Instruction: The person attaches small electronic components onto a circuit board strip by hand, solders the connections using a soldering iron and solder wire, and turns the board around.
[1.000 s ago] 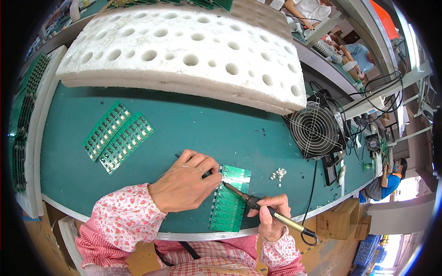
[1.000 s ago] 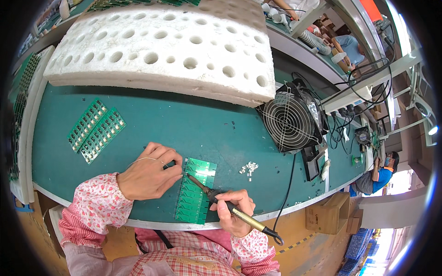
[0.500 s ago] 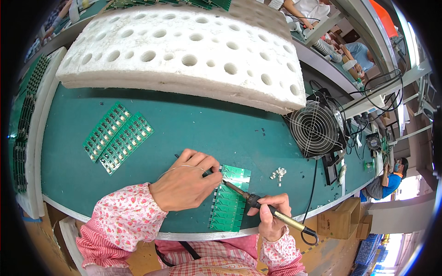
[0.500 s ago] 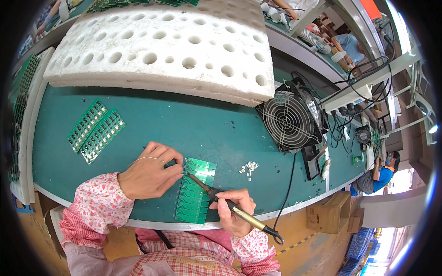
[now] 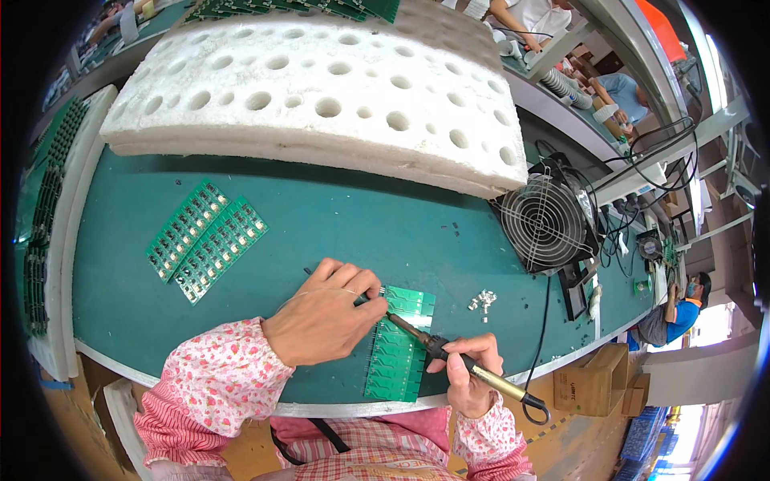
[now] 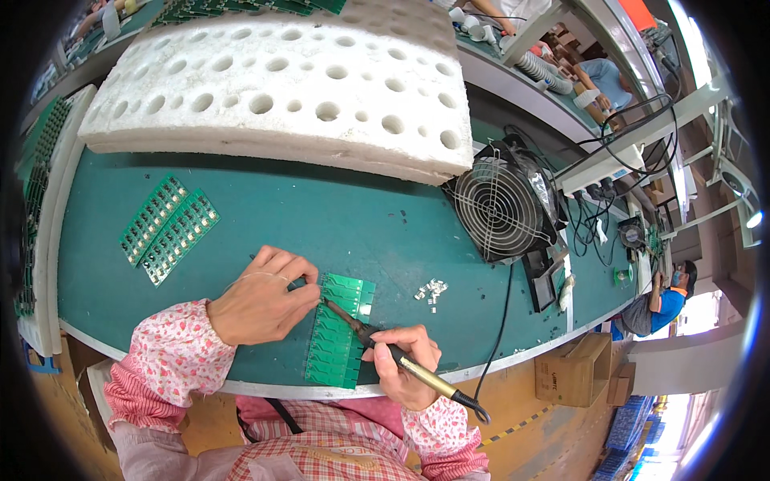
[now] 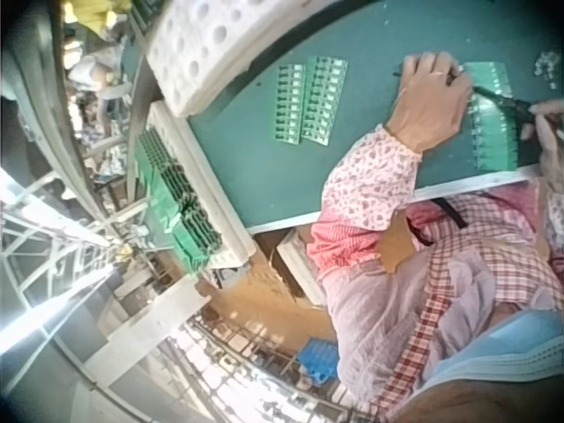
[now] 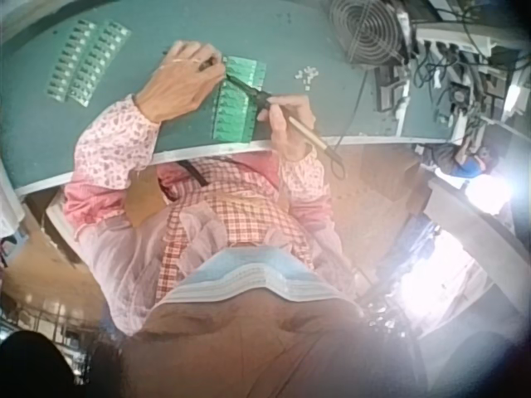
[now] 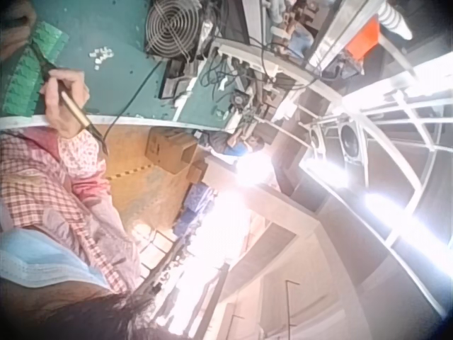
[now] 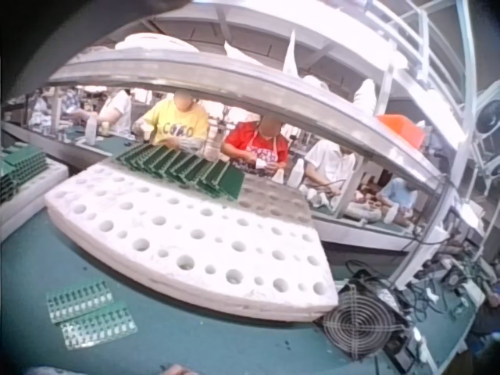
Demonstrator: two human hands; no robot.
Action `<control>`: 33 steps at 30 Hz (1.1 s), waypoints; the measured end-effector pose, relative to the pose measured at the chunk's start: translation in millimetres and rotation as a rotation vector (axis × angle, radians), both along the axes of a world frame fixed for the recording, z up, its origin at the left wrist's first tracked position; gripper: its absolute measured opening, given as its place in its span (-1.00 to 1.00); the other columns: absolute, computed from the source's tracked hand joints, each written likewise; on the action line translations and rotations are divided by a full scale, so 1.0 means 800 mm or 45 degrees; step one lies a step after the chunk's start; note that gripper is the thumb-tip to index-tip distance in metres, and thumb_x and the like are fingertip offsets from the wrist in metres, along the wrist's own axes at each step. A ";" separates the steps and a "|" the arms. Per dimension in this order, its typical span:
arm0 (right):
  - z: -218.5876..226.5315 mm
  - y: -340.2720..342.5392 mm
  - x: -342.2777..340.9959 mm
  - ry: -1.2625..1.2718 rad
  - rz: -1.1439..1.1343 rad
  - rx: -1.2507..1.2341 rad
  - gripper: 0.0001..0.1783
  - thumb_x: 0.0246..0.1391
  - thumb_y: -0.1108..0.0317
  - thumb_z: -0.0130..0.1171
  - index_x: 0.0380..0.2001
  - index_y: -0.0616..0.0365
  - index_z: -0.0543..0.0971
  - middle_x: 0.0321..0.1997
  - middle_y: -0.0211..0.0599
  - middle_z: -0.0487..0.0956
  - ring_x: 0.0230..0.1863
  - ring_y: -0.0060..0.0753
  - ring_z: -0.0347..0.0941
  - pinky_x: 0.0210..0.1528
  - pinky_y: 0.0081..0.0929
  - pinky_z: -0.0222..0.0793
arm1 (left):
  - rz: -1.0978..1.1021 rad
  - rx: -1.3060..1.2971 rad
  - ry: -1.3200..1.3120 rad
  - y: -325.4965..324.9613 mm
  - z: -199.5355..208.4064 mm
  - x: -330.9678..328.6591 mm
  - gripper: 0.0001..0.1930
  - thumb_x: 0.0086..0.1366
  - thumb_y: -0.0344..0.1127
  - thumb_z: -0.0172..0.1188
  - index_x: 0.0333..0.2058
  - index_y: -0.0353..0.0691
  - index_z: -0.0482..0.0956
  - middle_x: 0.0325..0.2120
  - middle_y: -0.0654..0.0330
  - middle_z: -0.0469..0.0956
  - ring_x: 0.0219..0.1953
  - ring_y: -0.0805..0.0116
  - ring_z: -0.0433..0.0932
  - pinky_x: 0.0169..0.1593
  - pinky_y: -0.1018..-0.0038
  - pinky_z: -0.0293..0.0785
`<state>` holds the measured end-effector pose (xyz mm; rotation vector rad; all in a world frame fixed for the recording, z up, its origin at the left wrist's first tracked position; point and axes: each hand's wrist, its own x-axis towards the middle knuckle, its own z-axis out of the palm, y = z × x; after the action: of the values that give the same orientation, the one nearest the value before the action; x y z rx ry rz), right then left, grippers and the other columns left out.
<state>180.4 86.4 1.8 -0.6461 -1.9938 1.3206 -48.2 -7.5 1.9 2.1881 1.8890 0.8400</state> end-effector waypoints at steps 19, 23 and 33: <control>0.001 -0.028 0.018 -0.152 0.114 0.749 -0.68 -0.32 0.55 0.36 -0.38 0.01 0.60 -0.58 -0.38 0.25 -0.59 -0.39 0.24 -0.60 -0.48 0.17 | 0.145 0.239 -0.181 -0.058 0.004 0.099 -0.85 0.05 -0.29 0.27 -0.43 -0.10 0.46 -0.38 0.32 0.47 -0.29 0.38 0.45 -0.10 0.30 0.24; -0.001 -0.018 0.021 -0.180 0.096 0.845 -0.69 -0.42 0.56 0.36 -0.48 0.03 0.56 -0.60 -0.38 0.20 -0.59 -0.37 0.19 -0.61 -0.45 0.11 | 0.185 0.170 -0.116 -0.071 -0.001 0.098 -0.85 0.09 -0.27 0.28 -0.45 -0.10 0.47 -0.47 0.36 0.48 -0.35 0.42 0.47 -0.10 0.32 0.23; 0.005 -0.032 -0.007 -0.248 -0.048 0.496 -0.38 -0.22 0.52 0.40 -0.02 0.07 0.41 -0.27 -0.23 0.42 -0.46 -0.39 0.46 -0.48 -0.48 0.40 | 0.651 0.152 -0.199 -0.085 0.012 0.032 -0.86 0.09 -0.44 0.24 -0.48 -0.22 0.42 -0.52 0.25 0.52 -0.42 0.26 0.48 -0.14 0.34 0.24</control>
<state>175.2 61.0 5.5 -0.6376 -2.2996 0.8352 -23.0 -75.7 11.4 1.6438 2.4039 1.1869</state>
